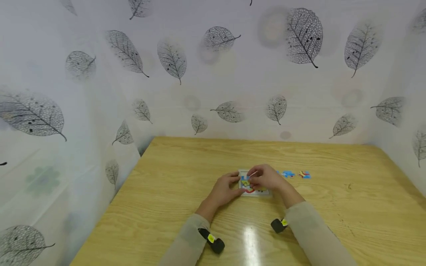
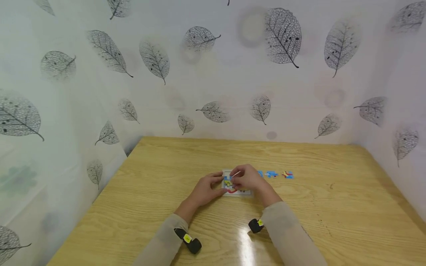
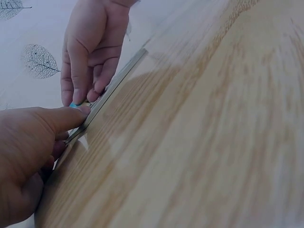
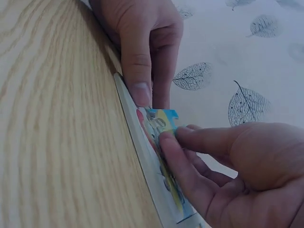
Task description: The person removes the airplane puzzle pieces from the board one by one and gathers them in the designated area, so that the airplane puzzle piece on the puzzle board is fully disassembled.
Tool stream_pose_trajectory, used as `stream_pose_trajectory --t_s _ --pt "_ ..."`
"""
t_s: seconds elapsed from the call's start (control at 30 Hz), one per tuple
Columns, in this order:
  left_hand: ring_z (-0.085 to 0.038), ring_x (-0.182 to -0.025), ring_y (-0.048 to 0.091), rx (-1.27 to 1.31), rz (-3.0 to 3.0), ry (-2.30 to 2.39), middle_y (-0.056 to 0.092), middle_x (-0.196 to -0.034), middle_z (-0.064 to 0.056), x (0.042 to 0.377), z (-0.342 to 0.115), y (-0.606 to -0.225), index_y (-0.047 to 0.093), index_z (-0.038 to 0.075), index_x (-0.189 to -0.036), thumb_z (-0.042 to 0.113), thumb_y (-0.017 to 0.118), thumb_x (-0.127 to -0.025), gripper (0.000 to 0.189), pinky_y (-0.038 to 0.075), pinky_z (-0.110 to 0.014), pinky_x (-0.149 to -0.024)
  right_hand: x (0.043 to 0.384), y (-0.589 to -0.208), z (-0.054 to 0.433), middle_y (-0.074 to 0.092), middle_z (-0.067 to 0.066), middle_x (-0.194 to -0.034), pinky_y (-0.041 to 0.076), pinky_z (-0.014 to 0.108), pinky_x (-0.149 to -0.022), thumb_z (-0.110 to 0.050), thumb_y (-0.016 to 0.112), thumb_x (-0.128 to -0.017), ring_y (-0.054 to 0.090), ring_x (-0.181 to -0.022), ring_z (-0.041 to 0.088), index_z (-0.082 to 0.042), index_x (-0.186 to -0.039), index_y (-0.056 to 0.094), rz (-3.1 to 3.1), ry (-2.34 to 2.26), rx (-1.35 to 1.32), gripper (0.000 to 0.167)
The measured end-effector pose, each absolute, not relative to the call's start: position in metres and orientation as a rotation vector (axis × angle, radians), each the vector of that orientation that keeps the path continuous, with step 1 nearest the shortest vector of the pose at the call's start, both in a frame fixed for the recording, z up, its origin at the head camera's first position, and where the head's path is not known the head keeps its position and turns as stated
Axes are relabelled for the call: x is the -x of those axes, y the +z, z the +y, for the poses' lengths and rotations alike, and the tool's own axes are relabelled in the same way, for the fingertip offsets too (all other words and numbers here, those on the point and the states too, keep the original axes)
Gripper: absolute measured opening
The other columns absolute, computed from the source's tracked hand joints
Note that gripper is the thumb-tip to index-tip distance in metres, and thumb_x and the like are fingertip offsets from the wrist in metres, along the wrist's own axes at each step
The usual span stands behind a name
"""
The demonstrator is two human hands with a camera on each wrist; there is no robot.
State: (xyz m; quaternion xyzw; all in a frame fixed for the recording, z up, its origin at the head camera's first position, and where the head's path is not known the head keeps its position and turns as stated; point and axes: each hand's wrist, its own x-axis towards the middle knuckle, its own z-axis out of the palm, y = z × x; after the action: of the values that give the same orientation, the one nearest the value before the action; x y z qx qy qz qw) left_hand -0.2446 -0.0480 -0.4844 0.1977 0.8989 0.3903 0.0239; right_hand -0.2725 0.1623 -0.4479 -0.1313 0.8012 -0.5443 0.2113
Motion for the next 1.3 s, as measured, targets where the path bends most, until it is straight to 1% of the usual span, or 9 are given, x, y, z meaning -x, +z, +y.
stream_pose_trajectory --t_s 0.17,0.3,0.37,0.47,0.57,0.77,1.07,1.3 --pt "-0.029 -0.142 0.044 -0.579 2.759 1.215 0.051 -0.151 -0.006 0.244 -0.047 -0.483 0.061 0.004 -0.137 0.032 0.075 -0.091 0.055 0.037 -0.045 -0.118 0.273 -0.453 0.171 0.068 0.022 -0.108 0.062 0.030 -0.074 -0.005 0.059 -0.099 0.072 -0.083 0.018 0.010 -0.127 0.058 2.111 -1.649 0.242 0.031" --pt "-0.028 -0.143 0.043 -0.555 2.750 1.220 0.050 -0.152 -0.006 0.243 -0.047 -0.481 0.060 0.005 -0.138 0.032 0.074 -0.091 0.056 0.036 -0.045 -0.119 0.273 -0.453 0.176 0.066 0.022 -0.115 0.062 0.029 -0.074 -0.006 0.059 -0.100 0.073 -0.087 0.019 0.008 -0.129 0.058 2.088 -1.686 0.186 0.033" --pt "-0.029 -0.143 0.044 -0.553 2.754 1.222 0.051 -0.151 -0.006 0.243 -0.047 -0.480 0.060 0.004 -0.137 0.032 0.074 -0.091 0.056 0.036 -0.046 -0.118 0.273 -0.452 0.177 0.063 0.023 -0.120 0.062 0.029 -0.077 -0.007 0.058 -0.100 0.073 -0.089 0.020 0.009 -0.130 0.057 2.083 -1.690 0.194 0.034" --pt "-0.030 -0.143 0.044 -0.551 2.757 1.218 0.051 -0.151 -0.007 0.242 -0.047 -0.479 0.060 0.004 -0.137 0.032 0.075 -0.091 0.056 0.036 -0.046 -0.118 0.272 -0.451 0.180 0.061 0.024 -0.121 0.061 0.030 -0.082 -0.005 0.058 -0.100 0.073 -0.092 0.020 0.010 -0.131 0.055 2.074 -1.708 0.204 0.035" --pt "-0.030 -0.143 0.043 -0.549 2.754 1.214 0.050 -0.152 -0.006 0.242 -0.047 -0.480 0.060 0.004 -0.137 0.032 0.074 -0.091 0.056 0.035 -0.045 -0.119 0.270 -0.452 0.184 0.062 0.022 -0.117 0.061 0.031 -0.084 -0.002 0.057 -0.100 0.072 -0.093 0.019 0.013 -0.132 0.054 2.077 -1.721 0.226 0.036" --pt "-0.030 -0.143 0.044 -0.546 2.747 1.235 0.050 -0.152 -0.007 0.242 -0.047 -0.479 0.060 0.003 -0.136 0.032 0.075 -0.090 0.056 0.036 -0.045 -0.119 0.266 -0.453 0.193 0.064 0.013 -0.103 0.061 0.028 -0.083 0.001 0.061 -0.096 0.072 -0.088 0.014 0.016 -0.132 0.052 2.075 -1.772 0.218 0.040" --pt "-0.029 -0.145 0.041 -0.521 2.722 1.258 0.049 -0.153 -0.004 0.242 -0.048 -0.480 0.060 0.005 -0.137 0.030 0.075 -0.090 0.055 0.034 -0.046 -0.120 0.260 -0.454 0.207 0.062 0.011 -0.104 0.061 0.027 -0.081 0.000 0.066 -0.094 0.071 -0.088 0.012 0.016 -0.130 0.054 2.130 -1.760 0.202 0.042" --pt "-0.030 -0.145 0.041 -0.540 2.724 1.268 0.049 -0.153 -0.006 0.242 -0.049 -0.481 0.060 0.004 -0.137 0.029 0.076 -0.090 0.055 0.035 -0.047 -0.119 0.257 -0.457 0.225 0.064 0.010 -0.101 0.061 0.030 -0.083 -0.001 0.065 -0.095 0.072 -0.086 0.015 0.015 -0.126 0.053 2.106 -1.787 0.125 0.037"
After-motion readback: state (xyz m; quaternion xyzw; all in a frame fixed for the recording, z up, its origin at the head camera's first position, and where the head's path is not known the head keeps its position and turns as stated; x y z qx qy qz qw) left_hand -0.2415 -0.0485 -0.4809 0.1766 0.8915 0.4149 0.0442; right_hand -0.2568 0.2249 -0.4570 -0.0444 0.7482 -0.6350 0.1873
